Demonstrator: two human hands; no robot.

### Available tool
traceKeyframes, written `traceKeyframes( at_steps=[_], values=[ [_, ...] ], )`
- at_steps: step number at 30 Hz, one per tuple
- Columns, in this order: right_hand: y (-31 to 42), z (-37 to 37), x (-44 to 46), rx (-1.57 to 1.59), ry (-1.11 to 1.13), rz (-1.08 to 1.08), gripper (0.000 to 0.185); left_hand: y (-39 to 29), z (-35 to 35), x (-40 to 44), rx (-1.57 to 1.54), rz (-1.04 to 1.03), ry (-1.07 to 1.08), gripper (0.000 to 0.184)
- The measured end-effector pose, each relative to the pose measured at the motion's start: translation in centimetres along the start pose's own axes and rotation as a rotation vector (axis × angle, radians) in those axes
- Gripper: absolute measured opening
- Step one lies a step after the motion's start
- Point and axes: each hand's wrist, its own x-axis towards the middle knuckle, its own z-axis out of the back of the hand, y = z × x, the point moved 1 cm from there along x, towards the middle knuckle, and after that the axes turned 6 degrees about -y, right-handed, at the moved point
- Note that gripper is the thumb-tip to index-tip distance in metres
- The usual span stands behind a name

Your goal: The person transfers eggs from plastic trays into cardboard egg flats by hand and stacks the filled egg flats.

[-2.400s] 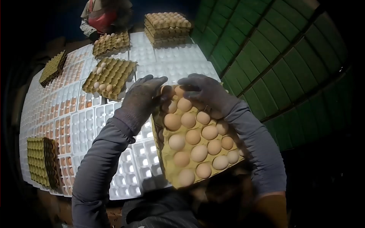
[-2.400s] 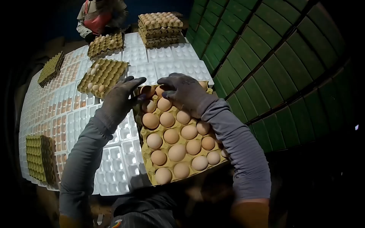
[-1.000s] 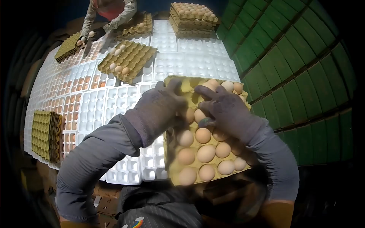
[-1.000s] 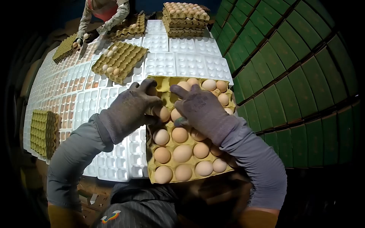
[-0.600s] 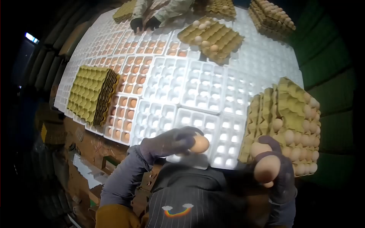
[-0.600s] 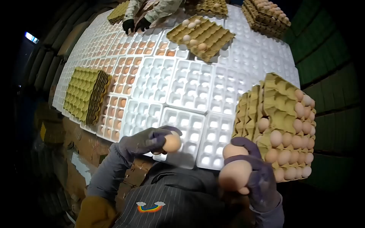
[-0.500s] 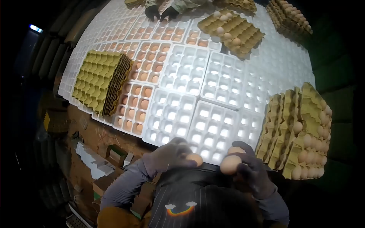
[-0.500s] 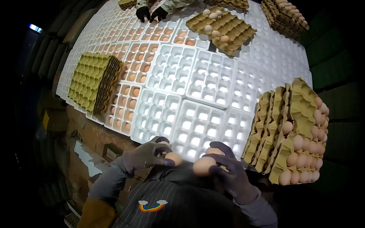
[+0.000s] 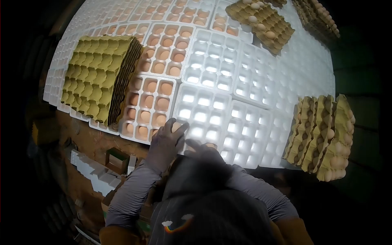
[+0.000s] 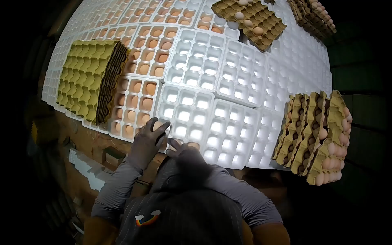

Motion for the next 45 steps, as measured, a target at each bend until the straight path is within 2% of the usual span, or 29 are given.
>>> traceKeyframes(
  at_steps=[1,3,5,7,9,11,12,13,15,17,19,20,23,25,27,28,29,30,31,32,34,36,39,40,41,42,43,45],
  values=[
    [0.0,-0.7,0.3,0.043,0.045,-0.010,0.031,0.1,-0.1,0.3,-0.011,-0.008,-0.004,0.046],
    [-0.3,-0.1,0.9,0.025,-0.042,-0.125,0.032,0.1,-0.3,1.4,-0.033,-0.024,-0.022,0.047],
    [0.1,3.1,2.4,0.070,-0.161,-0.314,0.036,-0.6,-0.8,1.7,-0.250,-0.025,-0.162,0.051],
    [-3.1,1.4,2.1,0.138,-0.417,-0.267,0.045,-1.7,-1.3,2.3,-0.464,-0.037,-0.295,0.055],
    [-5.6,-1.1,1.1,0.022,-0.425,-0.178,0.059,-2.7,-4.5,2.6,-0.218,-0.225,-0.335,0.060],
    [-6.4,-1.6,-0.5,0.180,-0.393,-0.243,0.056,-2.7,-6.8,2.6,-0.070,-0.298,-0.217,0.062],
    [-6.1,-1.4,-1.6,0.257,-0.424,-0.294,0.053,-2.8,-7.0,2.3,-0.040,-0.336,-0.248,0.061],
    [-4.3,0.7,-2.8,0.313,-0.554,-0.374,0.049,-3.3,-7.0,2.3,-0.026,-0.389,-0.285,0.059],
    [-2.1,6.0,-4.8,0.489,-0.472,-0.500,0.044,-4.5,-7.6,2.5,-0.283,-0.265,-0.331,0.057],
    [-1.1,9.0,-8.3,0.493,-0.364,-0.519,0.050,-9.3,-5.4,4.9,-0.529,-0.317,-0.389,0.055],
    [-0.8,13.0,-11.1,0.543,-0.367,-0.374,0.050,-16.8,-2.2,6.9,-0.491,-0.440,-0.318,0.051],
    [-0.6,14.9,-12.3,0.579,-0.359,-0.288,0.050,-21.6,-0.7,7.6,-0.577,-0.505,-0.275,0.045],
    [-0.4,22.9,-17.1,0.307,-0.349,-0.117,0.038,-34.7,1.1,9.8,-0.595,-0.885,-0.243,0.040],
    [-0.8,28.1,-20.6,0.063,-0.362,-0.055,0.034,-41.6,-0.3,11.0,-0.501,-1.025,-0.263,0.039],
    [-1.4,36.8,-24.8,-0.200,-0.506,-0.067,0.028,-46.0,-1.9,11.3,-0.339,-0.992,-0.253,0.040],
    [-2.7,40.7,-26.1,-0.220,-0.546,-0.048,0.024,-47.1,-2.6,11.7,-0.279,-0.980,-0.242,0.040],
    [-3.5,43.2,-26.6,-0.448,-0.513,-0.155,0.024,-47.9,-3.1,12.0,-0.218,-0.966,-0.230,0.040],
    [-5.0,45.0,-26.8,-0.413,-0.532,-0.218,0.023,-48.3,-3.1,12.3,-0.186,-0.931,-0.259,0.041],
    [-7.1,46.3,-26.8,-0.487,-0.485,-0.155,0.023,-48.6,-2.8,12.5,-0.155,-0.902,-0.286,0.041],
    [-9.6,46.9,-26.4,-0.474,-0.455,-0.104,0.027,-48.7,-2.6,12.2,-0.170,-0.885,-0.316,0.042],
    [-12.4,47.2,-25.0,-0.419,-0.342,-0.097,0.032,-48.7,-3.2,11.4,-0.072,-0.938,-0.230,0.042],
    [-13.2,47.4,-24.0,-0.339,-0.180,-0.181,0.033,-48.6,-3.6,11.0,-0.017,-0.956,-0.184,0.048],
    [-13.1,48.6,-23.8,-0.168,-0.176,-0.314,0.037,-48.7,-2.4,10.9,-0.097,-0.920,-0.138,0.049],
    [-12.8,49.0,-23.8,-0.024,-0.326,-0.305,0.039,-48.4,-1.7,10.6,-0.434,-0.725,-0.051,0.040],
    [-11.9,50.5,-24.7,0.418,-0.321,-0.671,0.040,-48.0,-1.0,10.2,-0.762,-0.515,0.031,0.032],
    [-9.7,51.9,-24.3,0.683,-0.466,-0.747,0.040,-47.7,0.1,10.1,-1.282,-0.162,0.220,0.023],
    [-9.5,52.0,-24.3,0.643,-0.396,-0.718,0.040,-47.8,1.7,9.6,-1.548,0.123,0.431,0.022],
    [-9.0,52.2,-24.3,0.561,-0.265,-0.650,0.043,-46.7,0.5,9.5,-1.006,-0.140,0.504,0.025]
  ],
)
